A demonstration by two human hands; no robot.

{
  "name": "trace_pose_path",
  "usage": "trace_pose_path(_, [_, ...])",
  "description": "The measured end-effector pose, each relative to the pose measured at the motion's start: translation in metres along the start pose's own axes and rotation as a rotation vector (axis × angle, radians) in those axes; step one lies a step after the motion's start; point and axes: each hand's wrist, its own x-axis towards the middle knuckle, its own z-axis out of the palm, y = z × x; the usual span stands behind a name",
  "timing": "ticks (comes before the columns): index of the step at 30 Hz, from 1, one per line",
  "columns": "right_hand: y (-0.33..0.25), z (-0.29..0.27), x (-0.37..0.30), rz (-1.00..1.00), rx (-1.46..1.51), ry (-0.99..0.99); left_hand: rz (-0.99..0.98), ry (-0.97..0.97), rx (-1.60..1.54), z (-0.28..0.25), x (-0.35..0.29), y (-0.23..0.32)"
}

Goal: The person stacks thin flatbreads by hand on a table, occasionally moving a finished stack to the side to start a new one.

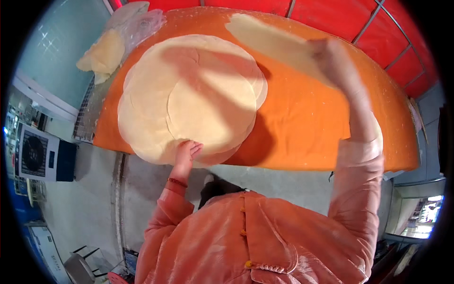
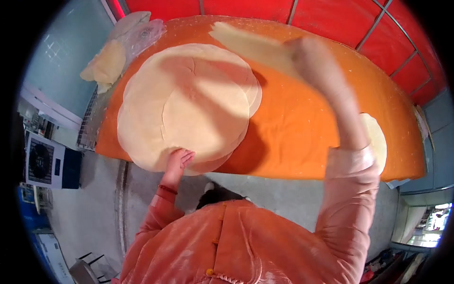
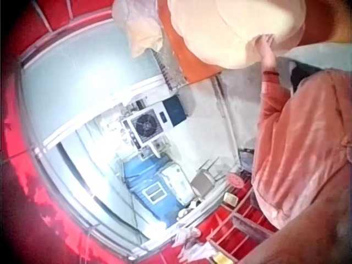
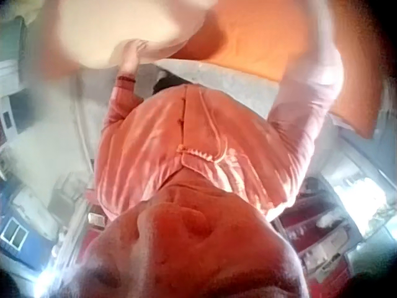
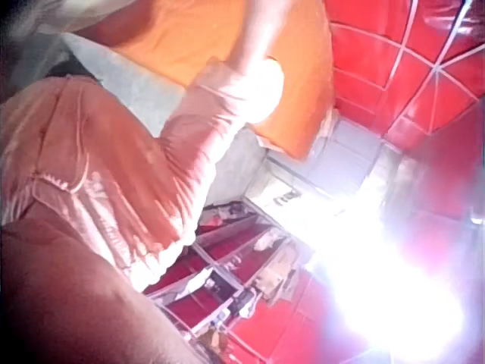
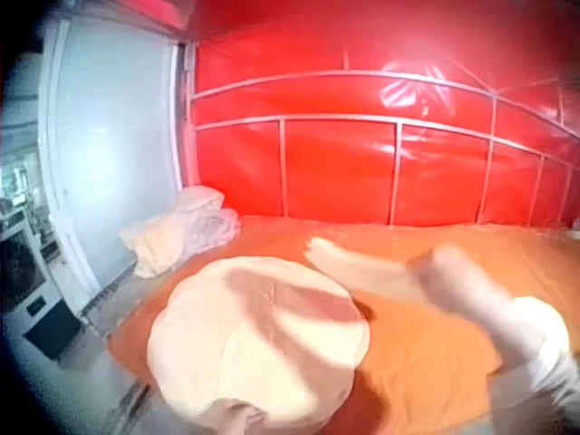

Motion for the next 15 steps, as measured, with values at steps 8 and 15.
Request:
trace_pose_path(8, [-0.096,0.328,-0.094,-0.036,-0.014,-0.136,-0.066,-0.149,-0.171,0.009,0.012,-0.008])
trace_pose_path(15, [-0.14,0.305,-0.063,-0.054,0.003,0.101,-0.156,-0.134,-0.228,0.002,0.018,0.001])
